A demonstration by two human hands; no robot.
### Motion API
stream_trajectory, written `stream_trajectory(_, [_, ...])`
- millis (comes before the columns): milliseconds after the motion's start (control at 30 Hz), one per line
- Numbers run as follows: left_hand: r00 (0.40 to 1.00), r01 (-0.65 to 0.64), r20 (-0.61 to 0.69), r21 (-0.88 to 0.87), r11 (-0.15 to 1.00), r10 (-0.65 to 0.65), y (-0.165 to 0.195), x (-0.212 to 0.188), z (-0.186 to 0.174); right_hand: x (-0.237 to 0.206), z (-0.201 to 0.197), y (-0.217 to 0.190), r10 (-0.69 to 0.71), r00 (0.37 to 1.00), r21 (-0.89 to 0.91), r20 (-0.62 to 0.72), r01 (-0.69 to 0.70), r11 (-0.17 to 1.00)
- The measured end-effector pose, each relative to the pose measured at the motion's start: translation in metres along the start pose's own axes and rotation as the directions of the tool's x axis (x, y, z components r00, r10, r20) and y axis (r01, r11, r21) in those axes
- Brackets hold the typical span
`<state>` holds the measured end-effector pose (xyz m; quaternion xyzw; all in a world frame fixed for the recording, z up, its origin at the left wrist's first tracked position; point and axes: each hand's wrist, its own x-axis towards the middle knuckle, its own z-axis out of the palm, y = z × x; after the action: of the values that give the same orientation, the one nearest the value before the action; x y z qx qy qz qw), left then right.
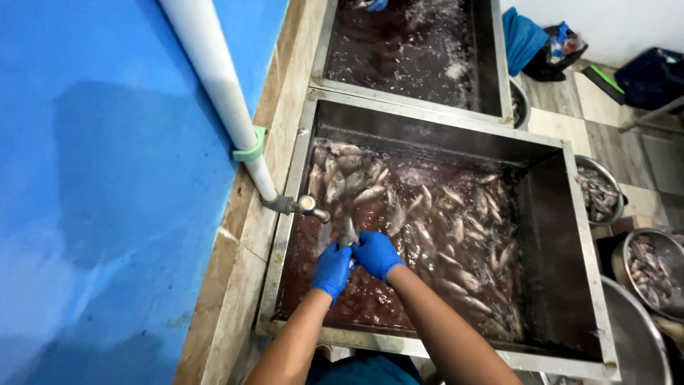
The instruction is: The person stands at a large metal tank filled with fish in bloody water and washes fish one at a time under a running tap, rubbing each fish with both gloved hands before releasing it back into the tank. Other workers sort fish into bowls nearby.
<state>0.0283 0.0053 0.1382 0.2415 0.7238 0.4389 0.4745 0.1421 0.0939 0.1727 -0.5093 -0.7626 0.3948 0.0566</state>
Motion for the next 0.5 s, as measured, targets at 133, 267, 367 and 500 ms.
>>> stream_trajectory(133, [1.000, -0.001, -0.015, -0.066, 0.998, 0.000, -0.026, 0.023, 0.012, -0.028, 0.002, -0.031, -0.081, 0.979, 0.103, -0.186, 0.102, 0.989])
stream_trajectory(267, [0.999, -0.037, -0.019, -0.147, 0.988, 0.034, -0.039, 0.030, 0.028, -0.045, 0.004, -0.047, -0.147, 0.909, -0.187, -0.391, 0.078, 0.979])
stream_trajectory(367, [0.983, -0.096, -0.164, -0.060, 0.994, 0.085, -0.034, 0.024, 0.036, -0.040, 0.002, -0.039, -0.225, 0.931, -0.335, -0.286, 0.122, 0.934])
stream_trajectory(500, [0.968, -0.070, -0.239, 0.037, 0.997, 0.077, -0.022, 0.017, 0.038, -0.019, 0.005, -0.018, -0.226, 0.922, 0.020, -0.316, 0.244, 0.970])
